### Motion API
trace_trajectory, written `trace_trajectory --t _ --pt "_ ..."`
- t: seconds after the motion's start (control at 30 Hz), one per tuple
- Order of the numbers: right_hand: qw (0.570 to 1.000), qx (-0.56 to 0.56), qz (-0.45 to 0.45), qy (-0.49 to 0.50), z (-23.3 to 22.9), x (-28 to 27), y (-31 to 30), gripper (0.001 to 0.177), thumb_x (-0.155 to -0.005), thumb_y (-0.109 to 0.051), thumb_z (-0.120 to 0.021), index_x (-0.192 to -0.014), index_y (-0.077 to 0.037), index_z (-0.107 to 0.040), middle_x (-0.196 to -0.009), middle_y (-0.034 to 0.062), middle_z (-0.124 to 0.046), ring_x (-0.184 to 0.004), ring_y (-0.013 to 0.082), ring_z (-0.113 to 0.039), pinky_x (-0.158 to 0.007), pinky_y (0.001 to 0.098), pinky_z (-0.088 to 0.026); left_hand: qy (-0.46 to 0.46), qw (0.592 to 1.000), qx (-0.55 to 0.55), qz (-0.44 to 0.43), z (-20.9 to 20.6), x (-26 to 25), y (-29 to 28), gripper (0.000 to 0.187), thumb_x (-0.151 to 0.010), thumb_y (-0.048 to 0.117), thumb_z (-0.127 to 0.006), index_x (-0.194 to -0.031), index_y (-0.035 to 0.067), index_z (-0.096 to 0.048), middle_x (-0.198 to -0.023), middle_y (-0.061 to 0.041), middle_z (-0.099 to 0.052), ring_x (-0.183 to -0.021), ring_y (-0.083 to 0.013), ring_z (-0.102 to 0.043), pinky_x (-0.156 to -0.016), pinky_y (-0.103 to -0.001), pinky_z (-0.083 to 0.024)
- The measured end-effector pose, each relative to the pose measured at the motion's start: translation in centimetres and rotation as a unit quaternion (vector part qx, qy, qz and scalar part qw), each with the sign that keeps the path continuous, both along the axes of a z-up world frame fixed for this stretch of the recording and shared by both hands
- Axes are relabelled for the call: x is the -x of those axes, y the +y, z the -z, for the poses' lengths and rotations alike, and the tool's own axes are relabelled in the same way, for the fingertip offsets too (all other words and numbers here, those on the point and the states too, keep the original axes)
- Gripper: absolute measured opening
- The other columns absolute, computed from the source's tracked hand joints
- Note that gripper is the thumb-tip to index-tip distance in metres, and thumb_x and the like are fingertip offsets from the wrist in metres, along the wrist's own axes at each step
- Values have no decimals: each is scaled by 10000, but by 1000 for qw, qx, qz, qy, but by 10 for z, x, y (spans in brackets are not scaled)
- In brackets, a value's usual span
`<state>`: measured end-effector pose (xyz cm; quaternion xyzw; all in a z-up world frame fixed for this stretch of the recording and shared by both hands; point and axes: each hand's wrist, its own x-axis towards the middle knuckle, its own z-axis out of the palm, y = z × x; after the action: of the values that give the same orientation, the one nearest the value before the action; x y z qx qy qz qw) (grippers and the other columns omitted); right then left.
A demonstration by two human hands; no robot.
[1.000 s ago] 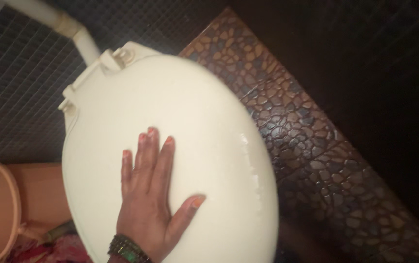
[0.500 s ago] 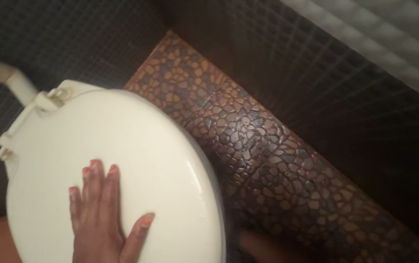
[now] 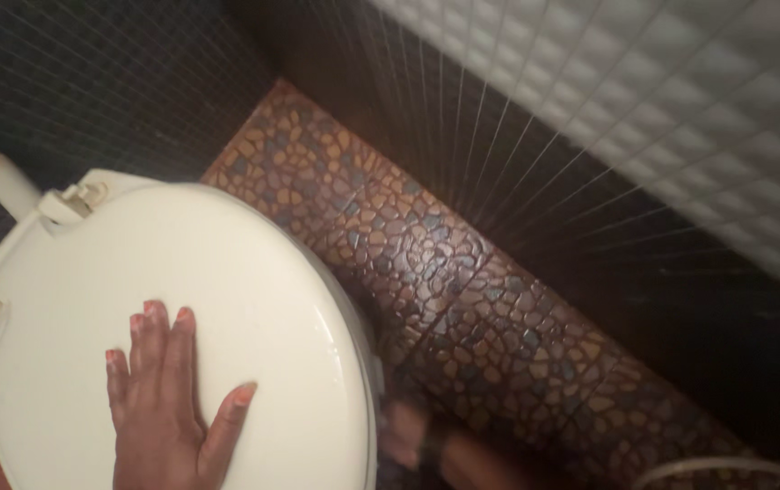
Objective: The person scrubs the closed toilet lid with a brush, then opens the lid and scrubs the rim and bowl. They fill a blue cup with water from a wall tap and pour it into the toilet bowl to rinse the surface.
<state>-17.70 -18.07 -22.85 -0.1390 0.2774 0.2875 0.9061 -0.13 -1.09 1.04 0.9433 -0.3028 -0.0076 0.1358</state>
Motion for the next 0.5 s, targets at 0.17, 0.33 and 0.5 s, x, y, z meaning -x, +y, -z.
trace_trajectory --t 0.17,0.33,0.5 --pt "982 -139 88 90 -20 50 4 311 -1086 -196 -522 -1395 -172 -545 -1077 7 -675 -892 166 -650 -771 384 -599 8 1000 -17 -6 -2 0 0 915 -887 538 -537 -1548 -46 -293 -1625 -343 -217 -1547 -468 -143 -1218 -617 -42" --pt "984 134 115 -35 -67 -20 -41 713 -1006 -208 -521 -1626 -335 -194 -1257 6 -612 -794 74 -606 -562 231 -489 7 1000 -12 -13 -4 1 -2 904 -895 538 -530 -1558 -30 -293 -1637 -327 -219 -1555 -450 -144 -1224 -604 -32" --pt "922 378 -9 -86 -103 -59 -73 708 -1033 -271 -482 -1639 -266 -117 -1329 80 -622 -729 123 -518 -535 236 -459 5 1000 -26 -10 -6 -3 -8 900 -913 544 -529 -1553 -42 -289 -1621 -332 -208 -1555 -445 -126 -1221 -595 -30"
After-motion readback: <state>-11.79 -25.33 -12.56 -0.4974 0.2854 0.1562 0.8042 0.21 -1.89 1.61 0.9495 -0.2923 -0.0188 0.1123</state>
